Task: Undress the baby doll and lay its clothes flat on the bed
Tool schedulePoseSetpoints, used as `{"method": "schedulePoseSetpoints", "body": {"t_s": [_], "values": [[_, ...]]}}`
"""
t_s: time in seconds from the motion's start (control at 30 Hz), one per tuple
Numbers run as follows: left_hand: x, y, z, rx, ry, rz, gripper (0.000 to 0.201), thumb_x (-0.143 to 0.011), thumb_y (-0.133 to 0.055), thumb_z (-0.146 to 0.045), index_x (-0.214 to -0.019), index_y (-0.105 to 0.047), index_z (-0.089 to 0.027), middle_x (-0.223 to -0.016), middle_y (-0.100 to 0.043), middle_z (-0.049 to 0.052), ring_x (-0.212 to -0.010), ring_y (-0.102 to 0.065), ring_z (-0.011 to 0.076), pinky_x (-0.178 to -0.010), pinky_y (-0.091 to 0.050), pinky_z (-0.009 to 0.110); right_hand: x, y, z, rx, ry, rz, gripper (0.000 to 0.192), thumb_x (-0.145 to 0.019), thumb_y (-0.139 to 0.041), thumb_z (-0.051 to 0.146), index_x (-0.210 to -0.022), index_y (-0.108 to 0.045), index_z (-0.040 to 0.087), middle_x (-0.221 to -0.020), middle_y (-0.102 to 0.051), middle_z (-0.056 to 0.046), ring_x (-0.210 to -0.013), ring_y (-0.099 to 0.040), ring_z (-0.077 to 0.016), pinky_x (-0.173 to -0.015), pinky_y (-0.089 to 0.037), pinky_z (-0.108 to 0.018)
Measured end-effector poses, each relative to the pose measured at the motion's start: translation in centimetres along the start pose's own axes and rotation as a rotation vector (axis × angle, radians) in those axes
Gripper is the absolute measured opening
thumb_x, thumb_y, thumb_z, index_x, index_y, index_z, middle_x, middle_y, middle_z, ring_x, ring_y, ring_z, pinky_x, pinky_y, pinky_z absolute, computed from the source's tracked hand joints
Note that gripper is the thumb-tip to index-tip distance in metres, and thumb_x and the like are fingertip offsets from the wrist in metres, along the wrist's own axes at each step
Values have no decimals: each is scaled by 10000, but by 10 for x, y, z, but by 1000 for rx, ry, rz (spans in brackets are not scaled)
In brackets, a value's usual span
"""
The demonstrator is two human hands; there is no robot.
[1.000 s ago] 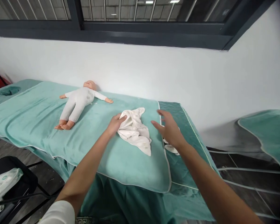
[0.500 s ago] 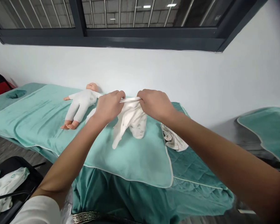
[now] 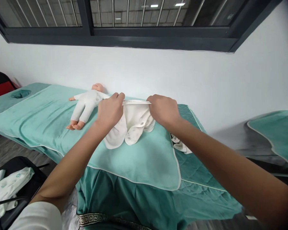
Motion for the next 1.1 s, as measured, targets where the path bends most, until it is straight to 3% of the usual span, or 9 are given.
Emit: {"method": "schedulePoseSetpoints", "body": {"t_s": [0.27, 0.4, 0.53, 0.63, 0.77, 0.87, 0.93, 1.0, 1.1], "values": [[21, -33, 43, -42, 94, 98, 419, -872, -426, -81, -1240, -567, -224, -1103, -684, 80, -884, -688, 251, -658, -454, 318, 27, -20, -44, -74, -17, 107, 409, -832, -401, 69, -1029, -709, 251, -1093, -718, -56, -920, -649, -234, -648, -390, -310], [28, -30, 55, 11, 110, 14, 384, -891, -426, -122, -1219, -583, -246, -1225, -630, 80, -962, -672, 244, -626, -434, 304, 40, -19, -63, -197, -53, 82, 458, -796, -401, 79, -1066, -720, 268, -1099, -731, -36, -952, -649, -241, -715, -430, -319], [27, -22, 70, 59, 126, 5, 352, -897, -418, -150, -1190, -585, -250, -1113, -682, 68, -949, -670, 260, -647, -431, 316, 47, -16, -91, -389, -204, 57, 405, -776, -451, 133, -1028, -730, 285, -1023, -747, -4, -911, -652, -227, -713, -444, -306], [25, -28, 80, 120, 148, 152, 284, -929, -411, -234, -1144, -596, -250, -953, -712, 64, -896, -676, 273, -664, -442, 326, 49, -19, -109, -473, -332, 111, 333, -781, -507, 186, -995, -740, 291, -961, -747, -5, -834, -642, -222, -651, -437, -296], [15, -61, 91, 131, 160, 435, 248, -932, -445, -392, -1020, -622, -243, -973, -721, 73, -912, -677, 276, -730, -482, 337, 34, -35, -117, -306, -316, 281, 335, -773, -537, 194, -1013, -742, 306, -1030, -741, -30, -868, -638, -250, -657, -433, -318], [2, -95, 98, 113, 143, 521, 310, -918, -466, -470, -1042, -625, -234, -1115, -710, 83, -1021, -660, 283, -827, -498, 355, 19, -62, -112, -125, -269, 383, 413, -790, -528, 188, -1132, -713, 327, -1138, -722, -59, -942, -644, -289, -701, -446, -353], [-4, -116, 101, 135, 192, 476, 323, -912, -493, -436, -1130, -613, -229, -1170, -694, 87, -1056, -651, 270, -865, -499, 352, 14, -85, -98, -61, -255, 376, 463, -821, -492, 152, -1227, -673, 281, -1135, -719, -106, -945, -651, -301, -748, -463, -390], [-2, -133, 99, 133, 278, 335, 389, -910, -521, -351, -1268, -557, -202, -1244, -656, 120, -1102, -630, 276, -887, -498, 366, 16, -105, -71, -3, -193, 220, 525, -853, -418, 80, -1335, -598, 182, -1142, -705, -162, -997, -641, -318, -850, -461, -451], [16, -152, 72, 68, 248, 107, 429, -917, -514, -225, -1341, -519, -160, -1362, -564, 165, -1249, -529, 310, -987, -459, 417, 35, -138, -15, -41, -89, -9, 527, -893, -371, 50, -1392, -536, 91, -1442, -530, -210, -1302, -487, -353, -1063, -369, -487]]}}
Point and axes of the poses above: each hand's wrist, its own x-axis away from the middle knuckle, its own y-axis out of the back of the hand, z = x × y, the point moved 6 cm from there along -x, towards the middle knuckle
